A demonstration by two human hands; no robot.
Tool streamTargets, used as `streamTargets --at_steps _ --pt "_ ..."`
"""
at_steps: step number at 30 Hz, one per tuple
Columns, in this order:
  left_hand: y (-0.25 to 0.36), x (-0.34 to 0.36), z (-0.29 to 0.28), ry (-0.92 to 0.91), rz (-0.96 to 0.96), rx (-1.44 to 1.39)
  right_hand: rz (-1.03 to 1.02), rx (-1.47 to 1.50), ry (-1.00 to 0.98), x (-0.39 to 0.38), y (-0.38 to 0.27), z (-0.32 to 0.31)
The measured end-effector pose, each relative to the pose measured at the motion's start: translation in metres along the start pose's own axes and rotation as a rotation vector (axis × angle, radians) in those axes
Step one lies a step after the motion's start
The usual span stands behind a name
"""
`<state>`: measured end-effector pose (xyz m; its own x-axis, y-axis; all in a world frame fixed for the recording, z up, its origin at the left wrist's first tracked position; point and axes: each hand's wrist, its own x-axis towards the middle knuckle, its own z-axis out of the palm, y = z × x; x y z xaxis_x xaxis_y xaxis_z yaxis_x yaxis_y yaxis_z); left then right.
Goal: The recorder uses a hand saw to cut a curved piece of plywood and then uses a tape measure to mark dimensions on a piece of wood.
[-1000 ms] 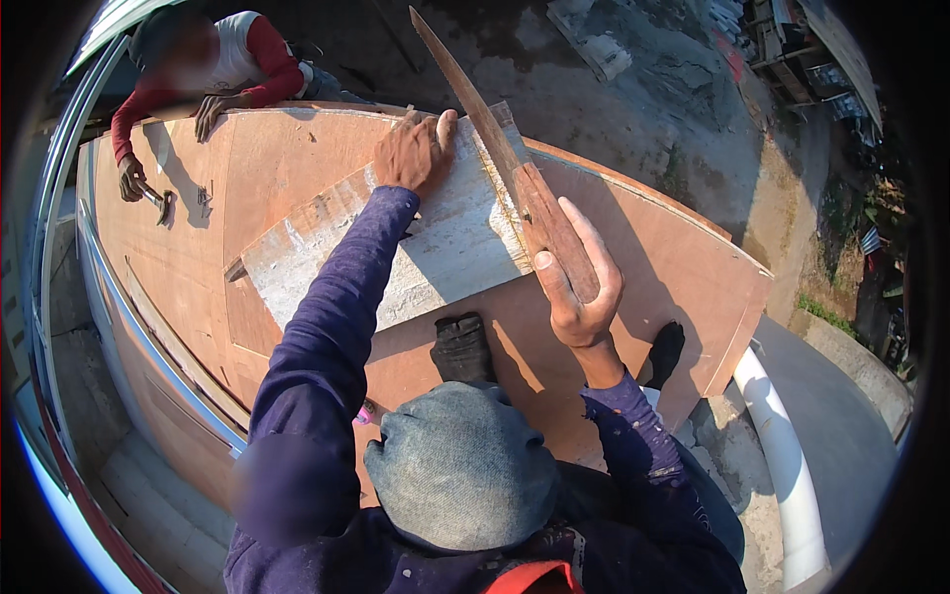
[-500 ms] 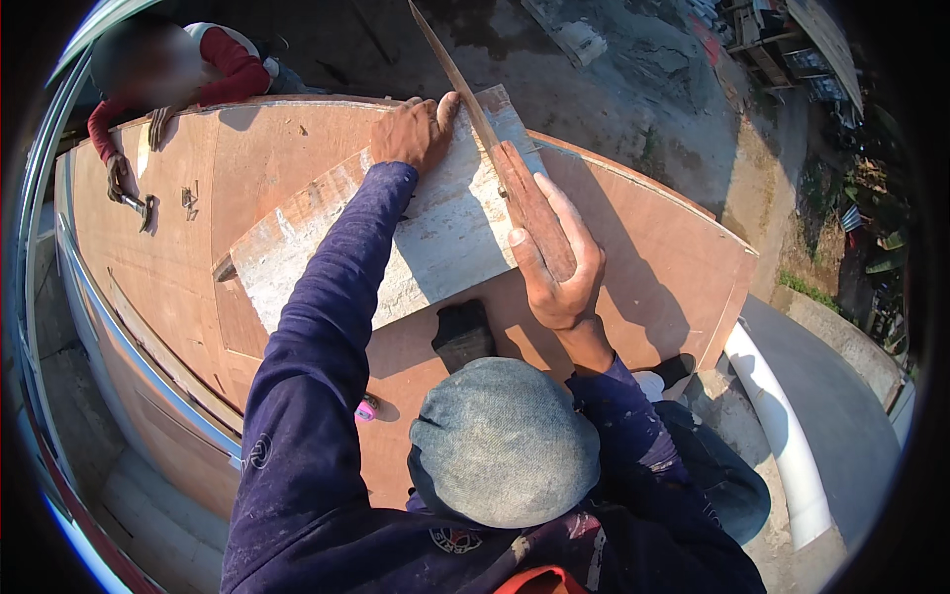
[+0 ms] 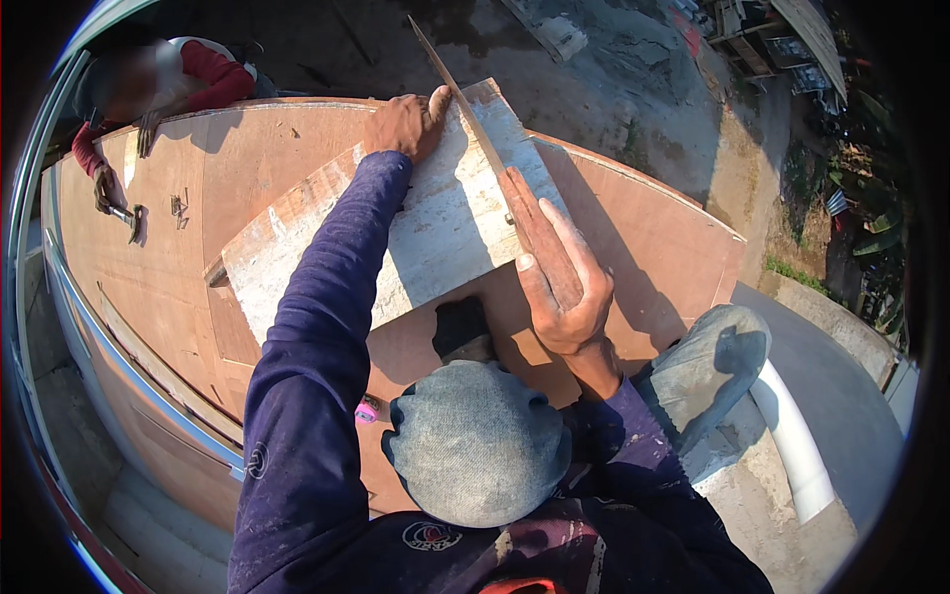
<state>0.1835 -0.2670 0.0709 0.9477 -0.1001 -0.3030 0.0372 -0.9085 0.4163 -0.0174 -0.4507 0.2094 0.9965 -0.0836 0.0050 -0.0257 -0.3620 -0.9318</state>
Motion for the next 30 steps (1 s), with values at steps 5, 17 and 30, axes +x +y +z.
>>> streamTargets --at_steps 5,17,30 --pt "0.005 0.005 0.0 -0.023 0.012 0.012 0.041 -0.023 0.006 0.005 -0.008 -0.006" --pt "0.008 0.005 0.005 -0.015 0.003 -0.078 -0.079 -0.2 -0.009 0.015 -0.013 -0.014" --pt "-0.007 0.012 0.01 0.053 0.017 -0.035 -0.017 -0.199 -0.023 0.004 -0.033 -0.014"
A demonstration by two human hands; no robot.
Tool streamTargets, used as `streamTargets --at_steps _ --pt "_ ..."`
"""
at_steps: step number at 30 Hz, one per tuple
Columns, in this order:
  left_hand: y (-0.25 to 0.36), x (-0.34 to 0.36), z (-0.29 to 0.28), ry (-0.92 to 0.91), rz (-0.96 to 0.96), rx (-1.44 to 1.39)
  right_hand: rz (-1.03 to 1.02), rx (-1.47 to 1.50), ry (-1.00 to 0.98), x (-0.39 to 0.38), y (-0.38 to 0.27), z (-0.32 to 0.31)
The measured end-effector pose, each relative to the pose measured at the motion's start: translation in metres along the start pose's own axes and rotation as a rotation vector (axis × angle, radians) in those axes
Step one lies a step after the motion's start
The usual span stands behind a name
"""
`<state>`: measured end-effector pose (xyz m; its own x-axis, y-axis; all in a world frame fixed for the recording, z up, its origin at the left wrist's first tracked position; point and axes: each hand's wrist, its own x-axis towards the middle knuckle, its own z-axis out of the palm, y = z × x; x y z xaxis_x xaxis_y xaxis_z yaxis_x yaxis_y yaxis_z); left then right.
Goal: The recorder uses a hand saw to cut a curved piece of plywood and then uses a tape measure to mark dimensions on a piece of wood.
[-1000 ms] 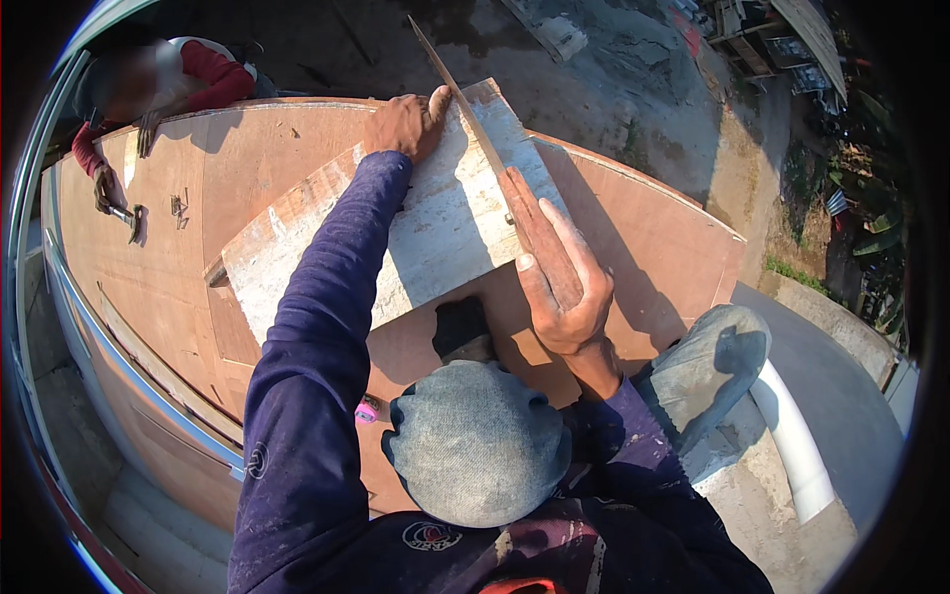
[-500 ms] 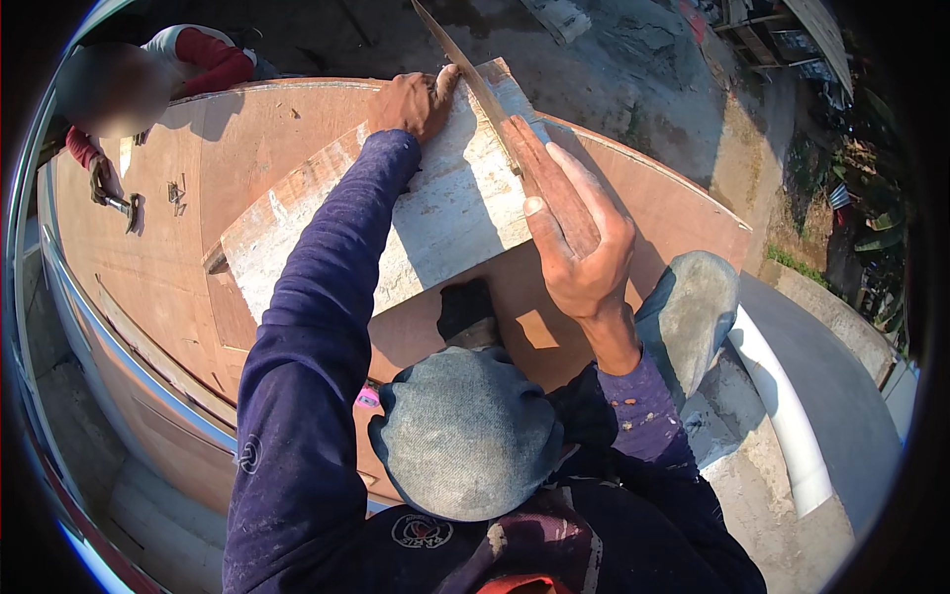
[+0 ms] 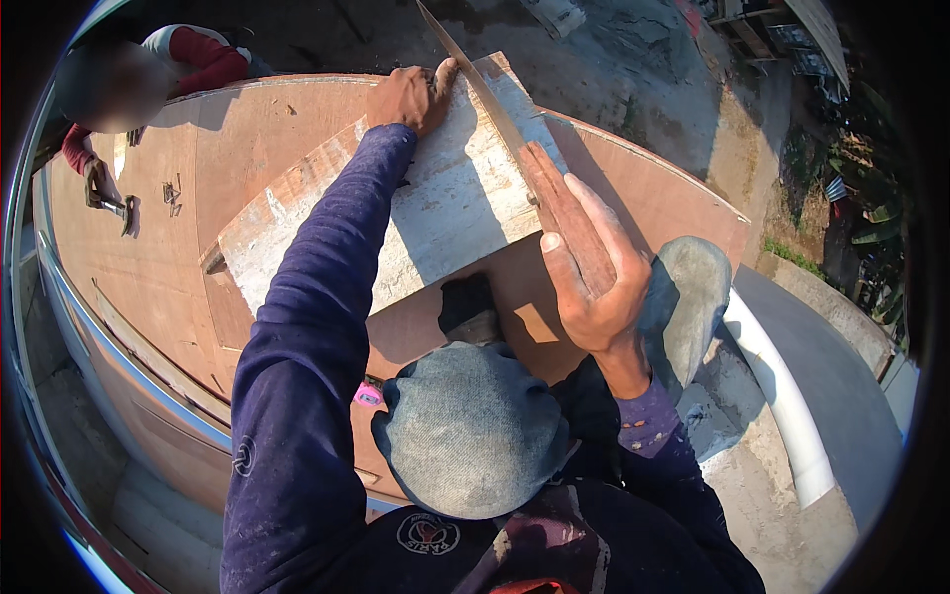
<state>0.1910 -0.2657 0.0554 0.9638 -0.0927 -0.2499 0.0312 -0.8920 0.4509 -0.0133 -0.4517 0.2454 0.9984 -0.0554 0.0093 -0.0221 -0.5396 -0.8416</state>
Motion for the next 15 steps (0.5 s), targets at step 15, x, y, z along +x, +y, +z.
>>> streamTargets --at_steps 15 --pt "-0.026 -0.005 0.001 0.06 0.053 0.02 -0.081 0.231 0.076 -0.046 -0.009 -0.01"
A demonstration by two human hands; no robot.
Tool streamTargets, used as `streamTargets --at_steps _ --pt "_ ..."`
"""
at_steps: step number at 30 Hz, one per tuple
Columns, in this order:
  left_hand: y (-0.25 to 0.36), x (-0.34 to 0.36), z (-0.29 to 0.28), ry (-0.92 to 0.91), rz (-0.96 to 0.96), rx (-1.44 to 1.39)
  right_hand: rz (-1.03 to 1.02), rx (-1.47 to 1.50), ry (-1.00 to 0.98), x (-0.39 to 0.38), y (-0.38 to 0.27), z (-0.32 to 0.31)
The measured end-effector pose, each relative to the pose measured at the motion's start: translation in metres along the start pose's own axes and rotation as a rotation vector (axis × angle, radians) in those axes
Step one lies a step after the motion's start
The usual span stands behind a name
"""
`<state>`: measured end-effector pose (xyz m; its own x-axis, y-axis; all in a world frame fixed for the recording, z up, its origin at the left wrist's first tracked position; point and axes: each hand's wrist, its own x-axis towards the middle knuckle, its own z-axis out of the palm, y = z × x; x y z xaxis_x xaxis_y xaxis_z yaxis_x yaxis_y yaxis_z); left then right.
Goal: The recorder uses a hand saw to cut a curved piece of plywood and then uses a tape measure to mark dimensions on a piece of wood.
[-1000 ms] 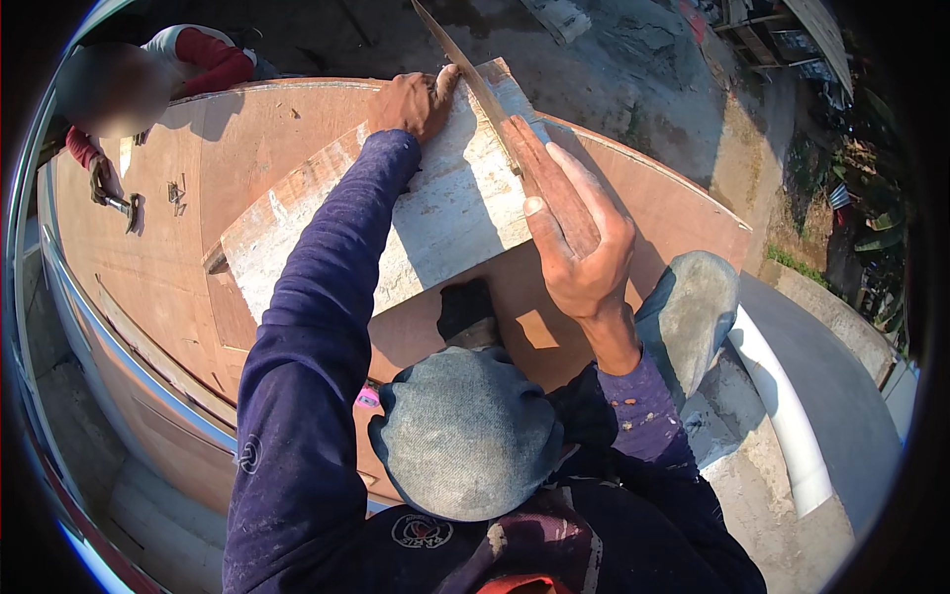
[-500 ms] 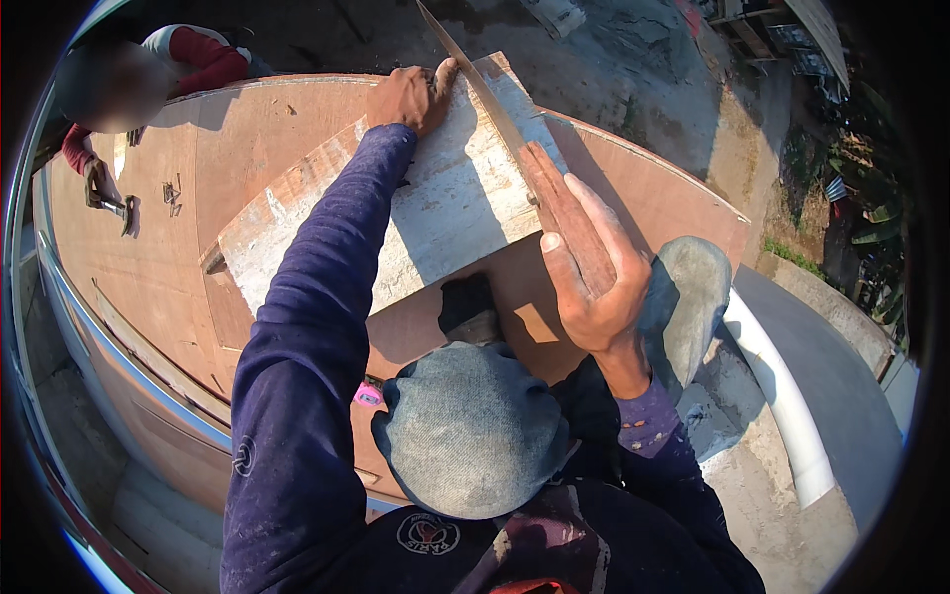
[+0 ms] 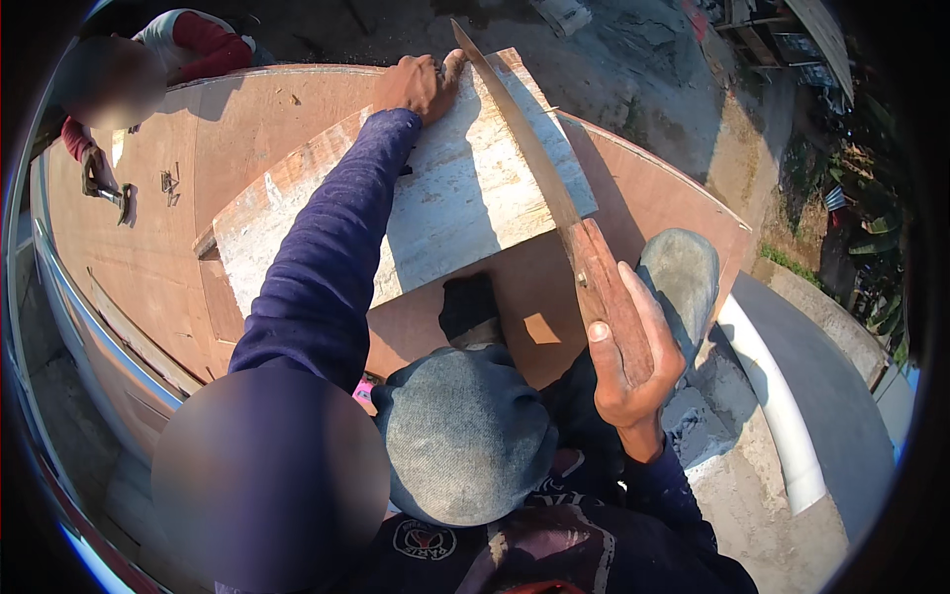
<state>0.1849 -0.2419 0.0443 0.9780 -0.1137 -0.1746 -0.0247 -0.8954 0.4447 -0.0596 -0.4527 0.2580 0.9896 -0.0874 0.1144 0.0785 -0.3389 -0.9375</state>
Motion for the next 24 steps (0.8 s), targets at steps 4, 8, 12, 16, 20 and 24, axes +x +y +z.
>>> streamTargets --at_steps 4,8,12,16,20,24 --pt "0.027 0.014 0.003 -0.062 0.018 -0.026 0.038 -0.272 -0.099 0.054 0.019 0.018" --pt "0.022 0.015 0.011 0.01 0.034 -0.029 0.103 -0.272 -0.114 0.075 0.023 0.028" --pt "-0.016 0.016 0.013 -0.06 -0.031 0.069 0.058 -0.053 -0.017 0.007 -0.002 0.001" --pt "0.022 0.023 -0.002 -0.12 -0.019 -0.002 0.047 -0.265 -0.033 0.046 0.005 0.006" --pt "0.025 0.027 -0.003 -0.078 -0.005 -0.02 0.041 -0.273 -0.08 0.062 0.009 0.004" --pt "-0.009 0.026 0.003 -0.018 0.029 0.05 0.135 -0.104 -0.02 -0.005 -0.014 -0.016"
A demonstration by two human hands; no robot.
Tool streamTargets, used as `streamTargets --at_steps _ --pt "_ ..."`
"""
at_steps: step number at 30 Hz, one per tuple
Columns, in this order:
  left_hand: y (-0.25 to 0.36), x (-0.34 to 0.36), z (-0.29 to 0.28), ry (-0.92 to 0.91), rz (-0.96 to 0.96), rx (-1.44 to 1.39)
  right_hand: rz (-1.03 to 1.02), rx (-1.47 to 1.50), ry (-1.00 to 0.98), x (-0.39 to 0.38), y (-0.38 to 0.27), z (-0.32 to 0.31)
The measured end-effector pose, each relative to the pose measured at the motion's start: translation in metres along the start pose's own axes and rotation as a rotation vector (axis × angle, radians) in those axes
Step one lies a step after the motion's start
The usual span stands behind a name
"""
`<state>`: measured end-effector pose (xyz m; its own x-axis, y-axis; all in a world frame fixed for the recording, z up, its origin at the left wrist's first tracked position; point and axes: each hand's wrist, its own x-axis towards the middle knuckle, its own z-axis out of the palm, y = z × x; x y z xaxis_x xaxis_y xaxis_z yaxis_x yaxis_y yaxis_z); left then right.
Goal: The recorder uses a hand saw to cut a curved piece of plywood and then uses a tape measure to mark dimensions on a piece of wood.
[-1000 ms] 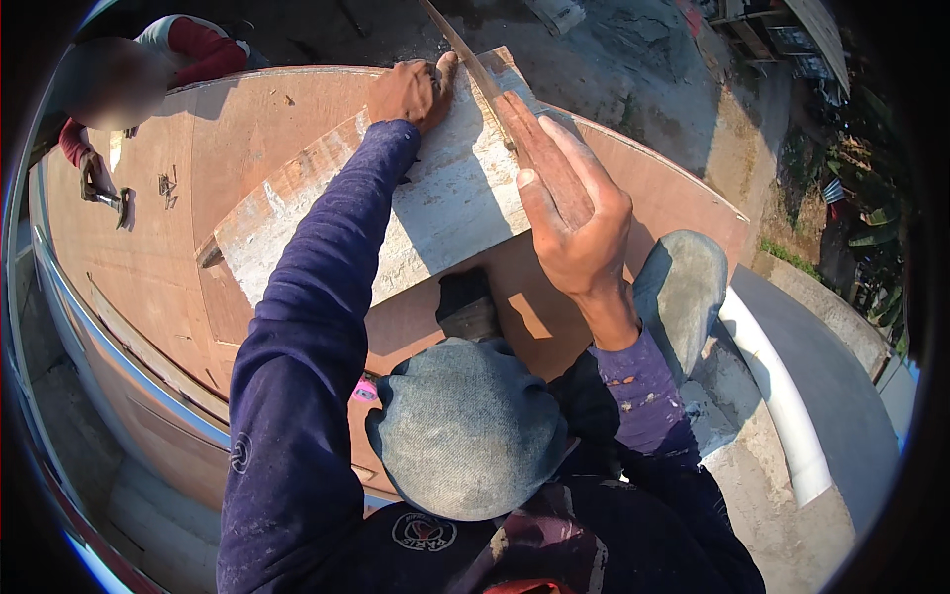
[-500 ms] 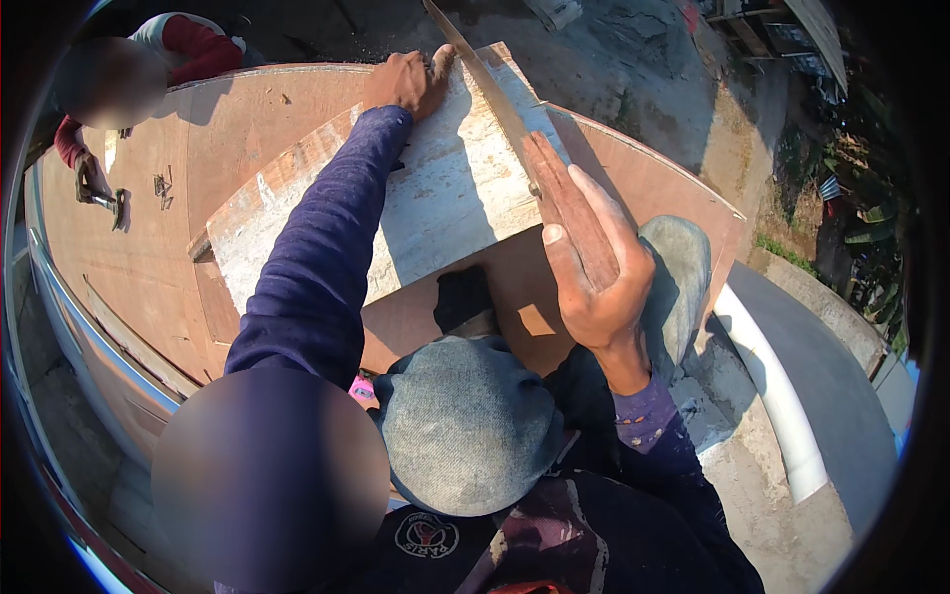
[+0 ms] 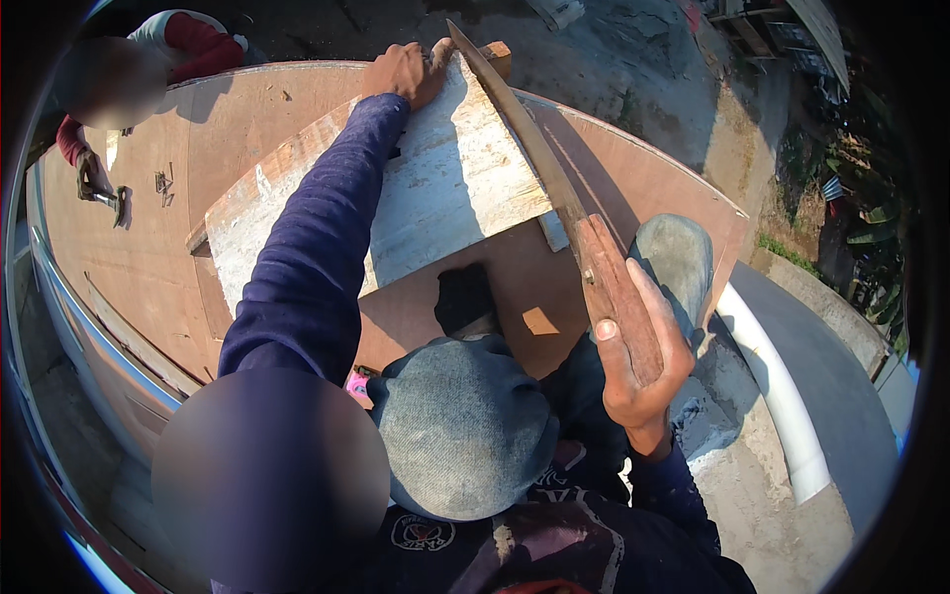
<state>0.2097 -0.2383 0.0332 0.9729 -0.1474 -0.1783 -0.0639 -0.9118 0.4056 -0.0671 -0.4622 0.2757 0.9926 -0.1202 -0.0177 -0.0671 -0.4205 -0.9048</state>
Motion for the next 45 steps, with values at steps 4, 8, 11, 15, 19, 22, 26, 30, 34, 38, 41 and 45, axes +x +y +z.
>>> streamTargets --at_steps 4,8,11,15,19,22,26,30,34,38,41,45 --pt "0.033 -0.025 -0.006 -0.038 -0.048 -0.046 -0.005 -0.091 0.066 0.022 -0.006 0.001" --pt "0.041 -0.044 -0.009 0.128 0.022 -0.04 -0.144 -0.101 0.195 0.054 0.0 0.007" --pt "0.036 -0.045 -0.003 0.163 0.029 -0.007 -0.022 -0.073 0.216 0.063 0.022 0.005" --pt "0.038 -0.046 -0.001 0.154 0.054 0.008 0.017 -0.263 0.267 0.066 0.047 0.001" --pt "0.033 -0.053 0.002 0.153 0.111 -0.066 0.03 -0.422 0.176 0.078 0.065 0.015" --pt "0.042 -0.073 0.013 0.322 0.238 0.157 -0.019 -0.497 0.154 0.082 0.101 0.029" --pt "0.076 -0.107 0.03 0.296 0.084 0.122 -0.164 -0.489 0.11 0.083 0.144 0.038" --pt "0.069 -0.109 0.037 0.219 0.016 0.157 -0.215 -0.599 -0.114 0.069 0.183 0.025" --pt "0.081 -0.076 0.028 0.142 -0.059 0.179 -0.333 -0.654 -0.203 0.028 0.206 0.005" --pt "0.071 -0.055 0.012 0.074 -0.009 0.192 -0.333 -0.712 -0.336 -0.024 0.229 -0.007" --pt "0.059 -0.051 -0.021 0.228 0.044 0.136 -0.439 -0.718 -0.352 -0.048 0.235 -0.001" --pt "0.048 -0.041 -0.111 0.486 0.235 0.065 -0.363 -0.7 -0.629 -0.072 0.235 0.01"
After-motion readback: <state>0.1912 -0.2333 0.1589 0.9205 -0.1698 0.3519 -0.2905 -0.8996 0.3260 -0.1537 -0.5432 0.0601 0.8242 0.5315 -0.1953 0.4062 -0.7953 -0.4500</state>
